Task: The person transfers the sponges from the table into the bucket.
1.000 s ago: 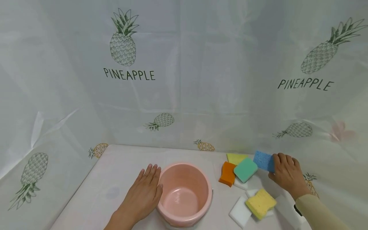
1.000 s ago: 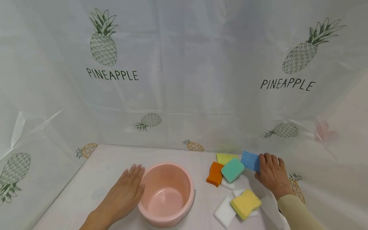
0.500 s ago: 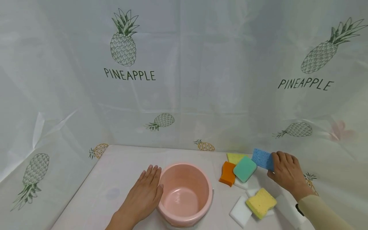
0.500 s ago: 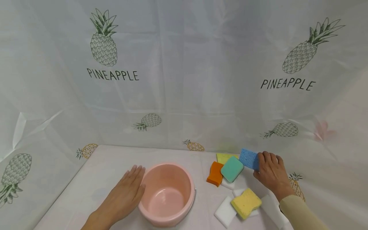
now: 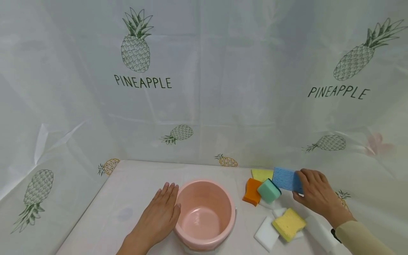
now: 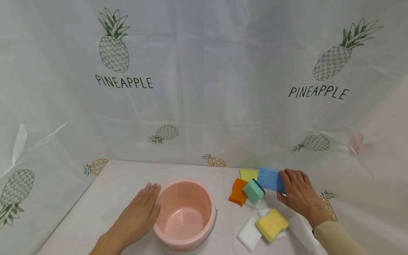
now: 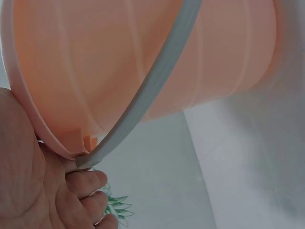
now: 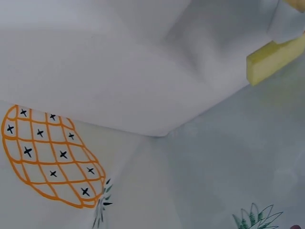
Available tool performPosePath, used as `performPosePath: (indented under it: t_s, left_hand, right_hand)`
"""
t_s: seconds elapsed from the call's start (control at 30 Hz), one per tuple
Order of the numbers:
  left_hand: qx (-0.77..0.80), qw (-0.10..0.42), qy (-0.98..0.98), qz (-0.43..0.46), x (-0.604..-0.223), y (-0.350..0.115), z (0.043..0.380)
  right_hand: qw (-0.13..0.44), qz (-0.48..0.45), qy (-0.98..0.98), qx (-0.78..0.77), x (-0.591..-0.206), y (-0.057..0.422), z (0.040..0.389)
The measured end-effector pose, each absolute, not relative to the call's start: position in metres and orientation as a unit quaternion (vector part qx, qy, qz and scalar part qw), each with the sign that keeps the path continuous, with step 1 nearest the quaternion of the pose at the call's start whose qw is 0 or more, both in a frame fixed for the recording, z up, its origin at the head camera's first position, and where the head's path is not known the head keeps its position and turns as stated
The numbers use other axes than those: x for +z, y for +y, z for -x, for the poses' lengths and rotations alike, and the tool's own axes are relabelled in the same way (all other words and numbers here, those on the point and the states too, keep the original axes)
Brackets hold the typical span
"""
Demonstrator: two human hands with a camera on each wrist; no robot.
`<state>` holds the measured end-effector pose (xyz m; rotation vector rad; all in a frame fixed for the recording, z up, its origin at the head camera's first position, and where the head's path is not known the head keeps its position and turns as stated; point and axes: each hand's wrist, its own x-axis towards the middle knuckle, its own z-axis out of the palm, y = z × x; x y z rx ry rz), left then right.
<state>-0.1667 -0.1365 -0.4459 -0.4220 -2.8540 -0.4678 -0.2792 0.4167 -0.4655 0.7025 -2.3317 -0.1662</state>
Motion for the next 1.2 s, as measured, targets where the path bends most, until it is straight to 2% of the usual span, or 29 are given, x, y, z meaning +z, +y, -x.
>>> performPosePath:
  t_s: [0.43,0.97,1.2]
  left_hand:
    - [-0.161,0.105,-0.971,0.139,-0.445,-0.138,0.167]
    - [-0.167,0.1,-0.971,0.139,-0.446,-0.136,0.166]
    - [-0.16,0.101,-0.972,0.139,-0.446,-0.135,0.167]
  right_hand:
    - [0.339,-0.329,-0.88,-0.06,-0.467,0.381,0.286]
    - [0.348,-0.341,-0.871,-0.063,-0.462,0.337,0.289]
    - [0.331,-0.344,-0.876,-0.074,-0.45,0.312,0.286]
